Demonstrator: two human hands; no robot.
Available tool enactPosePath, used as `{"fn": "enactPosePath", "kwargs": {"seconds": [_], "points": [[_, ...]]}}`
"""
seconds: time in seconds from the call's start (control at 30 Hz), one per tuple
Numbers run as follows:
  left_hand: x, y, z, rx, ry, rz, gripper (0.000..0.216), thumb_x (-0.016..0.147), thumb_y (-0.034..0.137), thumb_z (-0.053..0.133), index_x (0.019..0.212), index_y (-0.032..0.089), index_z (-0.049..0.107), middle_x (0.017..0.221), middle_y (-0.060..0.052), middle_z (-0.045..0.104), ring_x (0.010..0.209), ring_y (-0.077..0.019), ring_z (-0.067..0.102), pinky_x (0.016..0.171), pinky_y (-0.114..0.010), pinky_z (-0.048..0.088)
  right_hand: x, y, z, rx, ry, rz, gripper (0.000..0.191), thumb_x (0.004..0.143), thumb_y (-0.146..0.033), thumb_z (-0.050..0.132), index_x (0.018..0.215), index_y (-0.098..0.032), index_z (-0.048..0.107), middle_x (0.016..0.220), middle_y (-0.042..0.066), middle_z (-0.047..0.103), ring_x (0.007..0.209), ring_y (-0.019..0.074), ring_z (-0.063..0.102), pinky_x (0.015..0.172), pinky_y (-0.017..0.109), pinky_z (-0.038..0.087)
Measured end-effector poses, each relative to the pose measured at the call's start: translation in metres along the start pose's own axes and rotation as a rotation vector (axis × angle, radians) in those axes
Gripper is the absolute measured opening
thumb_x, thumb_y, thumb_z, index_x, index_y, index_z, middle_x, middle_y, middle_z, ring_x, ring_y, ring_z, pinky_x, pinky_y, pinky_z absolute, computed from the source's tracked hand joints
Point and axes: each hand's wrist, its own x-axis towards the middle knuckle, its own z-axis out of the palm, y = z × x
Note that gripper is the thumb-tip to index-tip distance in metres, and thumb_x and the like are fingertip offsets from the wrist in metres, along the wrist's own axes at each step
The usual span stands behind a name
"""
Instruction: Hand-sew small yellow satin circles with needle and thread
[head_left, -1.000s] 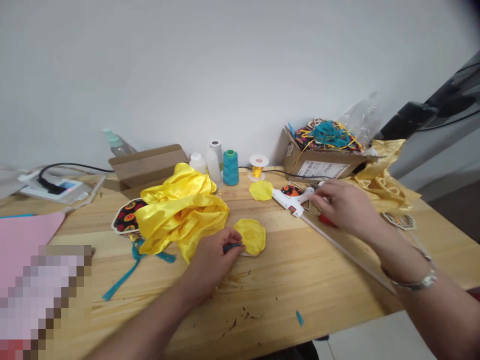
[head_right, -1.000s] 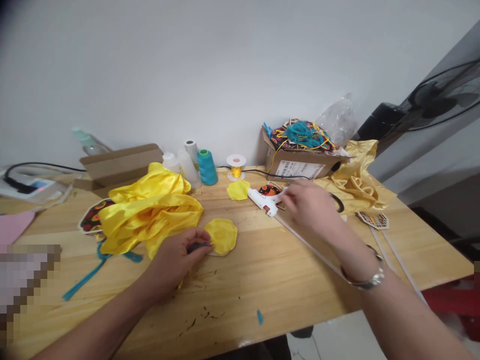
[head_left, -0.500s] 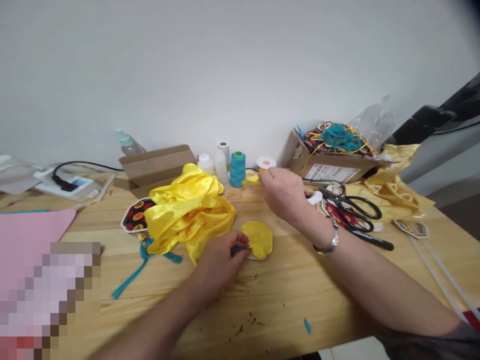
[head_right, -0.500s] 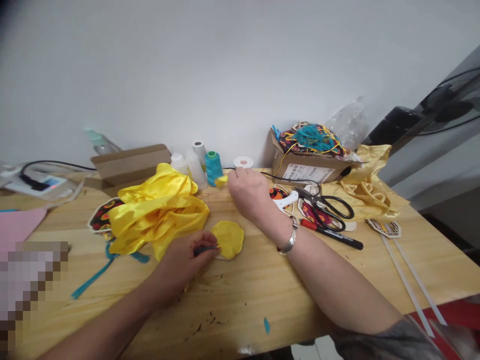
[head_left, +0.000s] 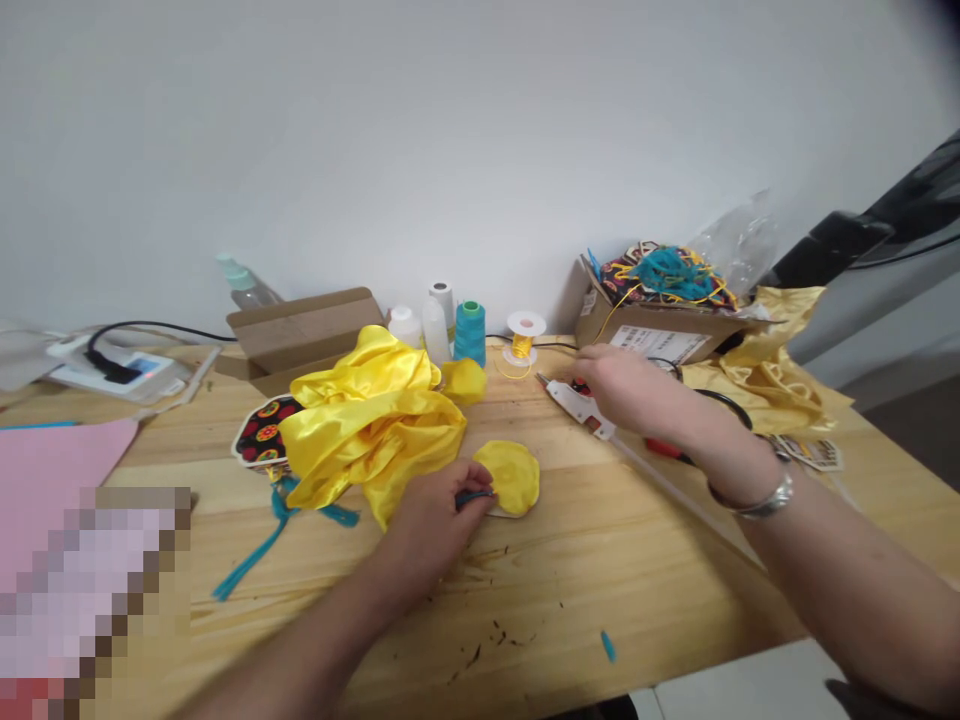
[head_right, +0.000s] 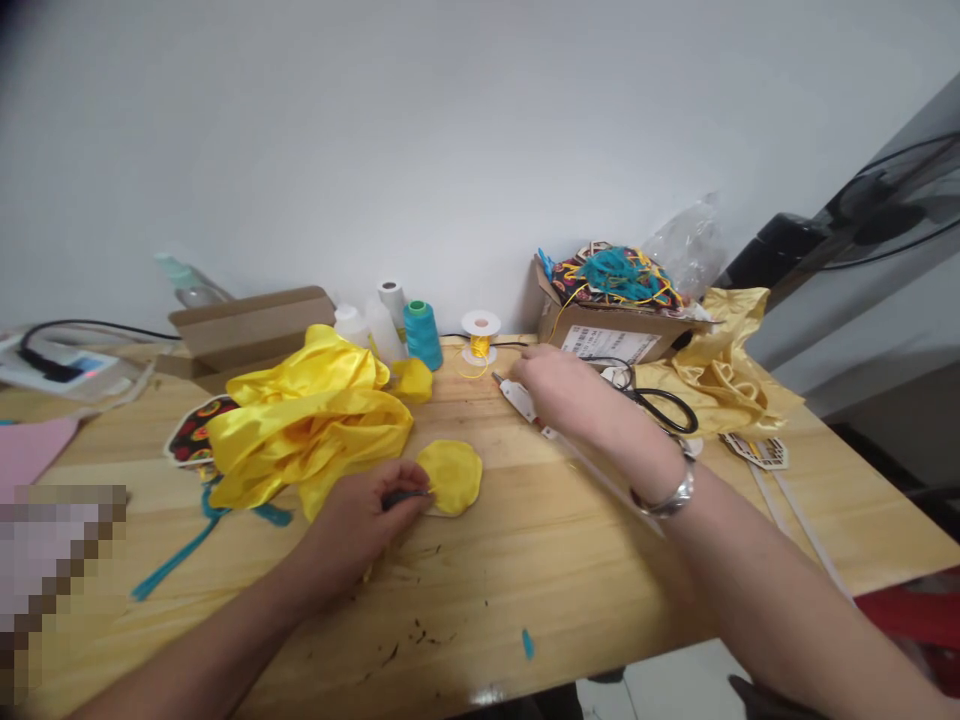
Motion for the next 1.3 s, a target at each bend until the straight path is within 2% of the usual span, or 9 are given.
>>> {"fn": "enactPosePath", "kwargs": {"seconds": [0.1,0.23,0.47,0.6,0.8,1.0,1.07,1.17,1.3], "points": [[0.001,0.000,0.000,-0.016,0.007,0.006,0.010,0.076,0.024,0.058,0.085,0.019,0.062,0.085,-0.002,0.071,0.081,-0.0192,0.066,0.073,-0.030,0.048,-0.014,0.021,0.012,0.065,-0.040,-0.074,0.031,0.079,-0.007,0.048,0.105,-0.013,0.064,0.104,0.013,0.060,0.095,0.0229,0.054,0.079,0.030,0.043],[0.001,0.000,0.000,-0.017,0.004,-0.005,0.009,0.076,0.024,0.058,0.083,0.020,0.061,0.083,-0.001,0.071,0.080,-0.0190,0.066,0.072,-0.030,0.048,-0.019,0.028,0.030,0.059,-0.049,-0.109,0.032,0.082,-0.004,0.043,0.106,-0.012,0.063,0.109,0.014,0.060,0.105,0.0250,0.049,0.090,0.036,0.040],[-0.001,0.001,0.001,-0.017,0.014,-0.013,0.011,0.076,0.025,0.059,0.085,0.020,0.061,0.085,-0.002,0.071,0.082,-0.0193,0.066,0.074,-0.031,0.048,-0.022,0.033,0.042,0.100,-0.006,-0.144,0.029,0.085,-0.006,0.042,0.102,-0.013,0.064,0.107,0.013,0.060,0.099,0.0233,0.052,0.088,0.036,0.043],[0.000,0.000,0.001,-0.016,0.013,-0.010,0.011,0.075,0.025,0.059,0.084,0.020,0.061,0.085,-0.002,0.071,0.081,-0.0195,0.066,0.074,-0.031,0.048,-0.034,0.035,0.029,0.174,0.027,-0.186,0.029,0.085,-0.011,0.044,0.107,-0.014,0.063,0.112,0.013,0.059,0.104,0.0236,0.053,0.091,0.037,0.043],[0.000,0.000,0.001,-0.002,0.027,0.013,0.011,0.076,0.028,0.059,0.083,0.021,0.062,0.083,-0.001,0.072,0.080,-0.0202,0.067,0.072,-0.031,0.049,-0.051,0.040,-0.005,0.500,0.085,-0.211,0.027,0.080,-0.020,0.056,0.106,-0.020,0.061,0.116,0.009,0.058,0.105,0.0218,0.054,0.089,0.033,0.044],[0.000,0.001,0.001,0.006,0.037,0.033,0.010,0.076,0.026,0.058,0.083,0.021,0.062,0.083,-0.002,0.072,0.081,-0.0206,0.067,0.072,-0.031,0.049,-0.057,0.043,-0.029,0.999,0.146,0.015,0.021,0.076,-0.029,0.065,0.095,-0.019,0.062,0.087,0.004,0.062,0.076,0.0153,0.058,0.068,0.027,0.048],[0.000,0.000,0.001,0.001,0.042,0.039,0.010,0.075,0.027,0.058,0.083,0.021,0.062,0.083,-0.002,0.072,0.080,-0.0207,0.067,0.072,-0.032,0.050,-0.058,0.044,-0.032,1.133,0.233,0.108,0.027,0.070,-0.030,0.072,0.094,-0.020,0.064,0.085,0.003,0.064,0.073,0.0152,0.060,0.066,0.028,0.049],[0.000,0.000,0.001,0.003,0.047,0.040,0.011,0.075,0.027,0.059,0.083,0.021,0.063,0.083,-0.001,0.072,0.080,-0.0206,0.068,0.072,-0.032,0.050,-0.056,0.046,-0.036,1.233,0.470,0.205,0.033,0.065,-0.031,0.075,0.094,-0.020,0.065,0.104,0.009,0.065,0.088,0.0201,0.062,0.071,0.032,0.049],[-0.001,0.001,0.001,0.005,0.048,0.034,0.011,0.075,0.025,0.059,0.084,0.020,0.063,0.083,-0.001,0.072,0.080,-0.0201,0.068,0.073,-0.031,0.050,-0.055,0.047,-0.044,1.289,0.694,0.228,0.026,0.082,-0.029,0.052,0.103,-0.022,0.065,0.128,0.008,0.055,0.109,0.0196,0.056,0.071,0.032,0.046]]}}
